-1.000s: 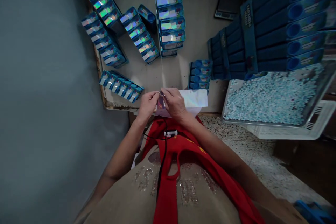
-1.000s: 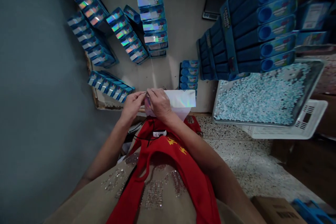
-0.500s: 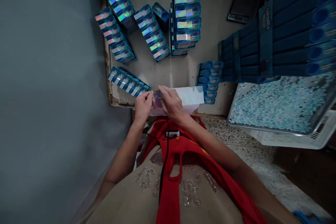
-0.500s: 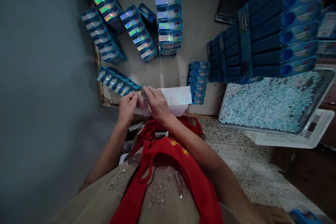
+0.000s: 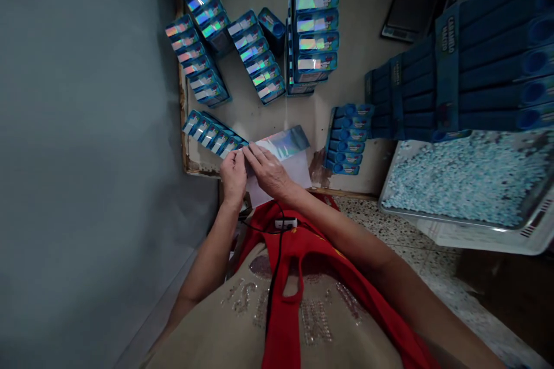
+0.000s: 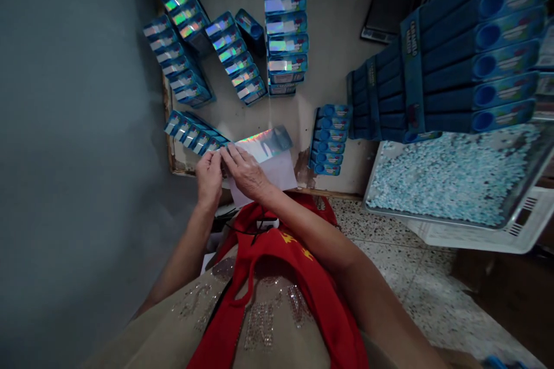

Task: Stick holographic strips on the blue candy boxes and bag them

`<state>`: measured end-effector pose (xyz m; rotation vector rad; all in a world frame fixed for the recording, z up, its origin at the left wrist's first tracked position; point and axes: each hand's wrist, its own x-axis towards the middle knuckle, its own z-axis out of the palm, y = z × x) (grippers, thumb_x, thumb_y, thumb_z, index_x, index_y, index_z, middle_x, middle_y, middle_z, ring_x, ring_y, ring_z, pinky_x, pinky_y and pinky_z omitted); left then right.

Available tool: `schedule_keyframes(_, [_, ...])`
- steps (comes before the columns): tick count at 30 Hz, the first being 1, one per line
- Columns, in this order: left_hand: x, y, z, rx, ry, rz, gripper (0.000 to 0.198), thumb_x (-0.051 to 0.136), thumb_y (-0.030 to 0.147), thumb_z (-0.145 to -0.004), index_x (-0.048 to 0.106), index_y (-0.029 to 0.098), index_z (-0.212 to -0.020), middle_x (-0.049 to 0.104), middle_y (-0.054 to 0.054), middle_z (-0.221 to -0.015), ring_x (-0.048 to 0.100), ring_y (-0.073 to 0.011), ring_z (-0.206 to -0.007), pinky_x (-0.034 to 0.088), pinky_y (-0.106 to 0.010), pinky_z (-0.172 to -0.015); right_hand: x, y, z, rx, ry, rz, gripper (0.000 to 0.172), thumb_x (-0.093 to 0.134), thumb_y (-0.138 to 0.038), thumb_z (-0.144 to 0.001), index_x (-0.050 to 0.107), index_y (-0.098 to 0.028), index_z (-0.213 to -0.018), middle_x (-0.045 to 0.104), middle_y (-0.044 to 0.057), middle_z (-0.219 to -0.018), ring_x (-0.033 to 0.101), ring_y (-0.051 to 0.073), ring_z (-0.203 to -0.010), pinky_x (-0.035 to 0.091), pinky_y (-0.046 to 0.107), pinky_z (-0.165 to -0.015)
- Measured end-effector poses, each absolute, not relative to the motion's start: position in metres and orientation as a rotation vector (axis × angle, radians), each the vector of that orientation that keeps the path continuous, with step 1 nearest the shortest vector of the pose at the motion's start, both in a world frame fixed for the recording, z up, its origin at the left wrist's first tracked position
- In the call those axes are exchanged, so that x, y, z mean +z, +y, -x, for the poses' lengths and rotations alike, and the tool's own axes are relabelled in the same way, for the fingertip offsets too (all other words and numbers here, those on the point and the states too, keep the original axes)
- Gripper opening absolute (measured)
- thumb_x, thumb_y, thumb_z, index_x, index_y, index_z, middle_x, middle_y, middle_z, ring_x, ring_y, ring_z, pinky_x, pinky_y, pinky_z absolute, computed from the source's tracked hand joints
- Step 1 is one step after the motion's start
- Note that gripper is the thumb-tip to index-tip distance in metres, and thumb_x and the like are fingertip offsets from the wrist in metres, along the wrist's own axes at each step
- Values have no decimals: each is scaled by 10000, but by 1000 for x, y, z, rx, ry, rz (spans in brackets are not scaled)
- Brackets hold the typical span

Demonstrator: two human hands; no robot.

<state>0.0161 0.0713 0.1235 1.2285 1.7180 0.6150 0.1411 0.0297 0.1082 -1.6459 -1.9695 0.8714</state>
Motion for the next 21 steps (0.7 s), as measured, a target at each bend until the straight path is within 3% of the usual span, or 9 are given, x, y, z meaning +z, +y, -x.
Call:
schedule_keyframes(13, [115,72,-13,604,1713,-1159,231,613,384,-976,744,194,-952,758,-68,-943,682,-196,-890,548,-278,-797,100,31,-139,906,-1985,1668,536,403,-76,-1020,548,-145,-1531,563,176,-1554,549,291,-1362,441,496,-1195])
schedule_keyframes(18, [118,75,-17,627,1686,-1027,225,655,403,-925,727,192,-899,732,-42,-863,663,-172,-807,539,-251,-718,102,31,-145,858,-1950,1712,413,445,-140,-1051,643,-162,-1413,696,152,-1333,597,271,-1161,477,418,-1031])
schedule_keyframes(21, [118,79,-19,609,1667,-889,230,670,410,-885,699,186,-839,672,-11,-747,605,-143,-684,500,-231,-630,101,34,-146,811,-1937,1756,272,509,-250,-1063,728,-186,-1211,734,132,-1153,594,267,-1030,449,385,-909])
